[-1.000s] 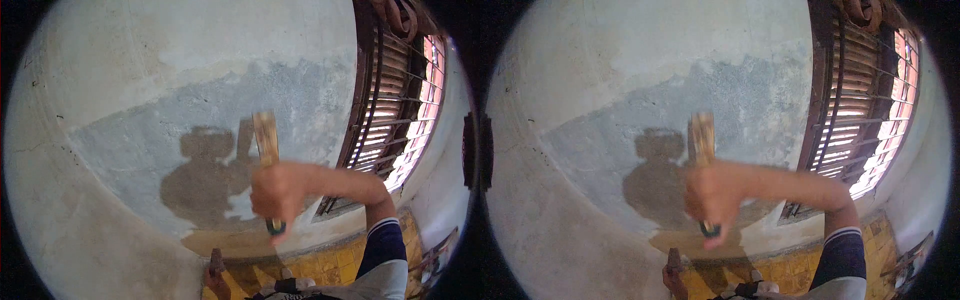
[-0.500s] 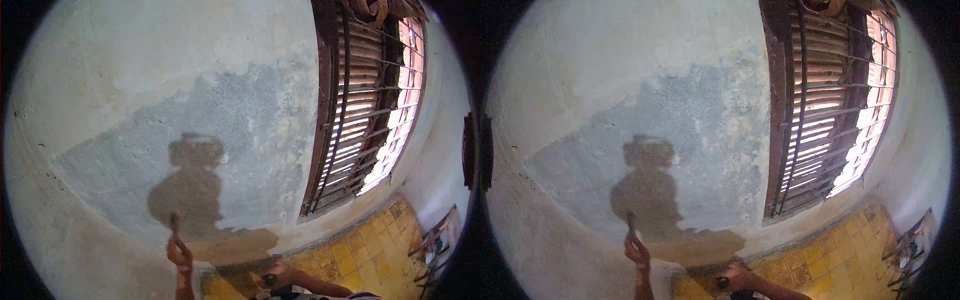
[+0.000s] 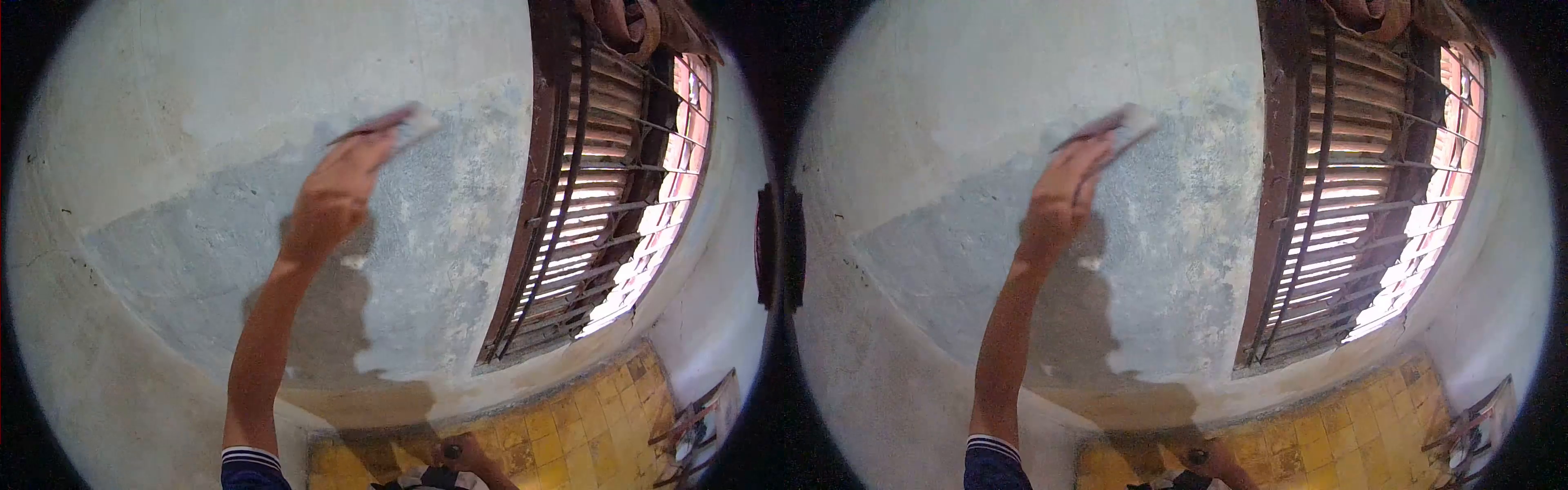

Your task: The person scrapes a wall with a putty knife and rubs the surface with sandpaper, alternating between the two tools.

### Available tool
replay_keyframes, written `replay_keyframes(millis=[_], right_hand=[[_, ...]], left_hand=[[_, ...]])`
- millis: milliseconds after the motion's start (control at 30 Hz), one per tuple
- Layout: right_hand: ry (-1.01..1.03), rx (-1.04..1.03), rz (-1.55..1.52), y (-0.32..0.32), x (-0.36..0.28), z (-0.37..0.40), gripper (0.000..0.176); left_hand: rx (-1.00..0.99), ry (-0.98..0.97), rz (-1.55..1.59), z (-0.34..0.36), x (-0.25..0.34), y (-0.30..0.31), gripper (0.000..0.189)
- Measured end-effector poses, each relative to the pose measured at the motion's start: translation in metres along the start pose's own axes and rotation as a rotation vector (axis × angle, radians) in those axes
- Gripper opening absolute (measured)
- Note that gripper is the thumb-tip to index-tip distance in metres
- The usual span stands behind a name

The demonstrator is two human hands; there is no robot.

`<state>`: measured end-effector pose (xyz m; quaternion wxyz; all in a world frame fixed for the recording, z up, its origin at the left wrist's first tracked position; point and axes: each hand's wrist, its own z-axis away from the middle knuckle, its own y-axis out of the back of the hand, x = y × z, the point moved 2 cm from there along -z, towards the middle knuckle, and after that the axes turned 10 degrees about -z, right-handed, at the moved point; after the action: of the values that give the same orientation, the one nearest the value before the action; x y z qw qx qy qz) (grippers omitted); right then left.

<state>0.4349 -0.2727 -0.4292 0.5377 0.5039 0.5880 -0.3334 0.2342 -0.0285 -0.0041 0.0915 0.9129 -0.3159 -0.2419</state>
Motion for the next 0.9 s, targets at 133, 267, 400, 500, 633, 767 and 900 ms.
replay_keyframes(millis=[133,267,400,500,633,767,900], right_hand=[[-0.105,-0.215,0.171,-0.004,-0.001,-0.016,0.025],[0.078,-0.175,-0.01,0.003,-0.01,-0.025,0.033],[0.12,-0.194,0.054,0.019,-0.04,-0.036,0.034],[0.388,-0.357,-0.049,0.048,-0.083,-0.073,0.04],[0.862,-0.48,0.165,0.076,-0.196,-0.128,0.047],[1.328,-0.532,0.495,0.066,-0.295,-0.192,0.049],[1.432,-0.636,0.729,0.081,-0.357,-0.232,0.047]], left_hand=[[-0.113,-0.092,0.0,-0.009,-0.013,0.009,0.036],[0.266,0.487,-0.359,0.02,-0.054,0.072,0.036],[0.521,0.834,-0.34,0.108,-0.088,0.128,0.04],[0.474,0.938,-0.324,0.178,-0.05,0.135,0.045],[0.312,0.993,-0.331,0.28,-0.006,0.12,0.044],[0.283,0.95,-0.289,0.304,0.03,0.121,0.042],[0.091,0.901,-0.417,0.331,0.051,0.146,0.042]])
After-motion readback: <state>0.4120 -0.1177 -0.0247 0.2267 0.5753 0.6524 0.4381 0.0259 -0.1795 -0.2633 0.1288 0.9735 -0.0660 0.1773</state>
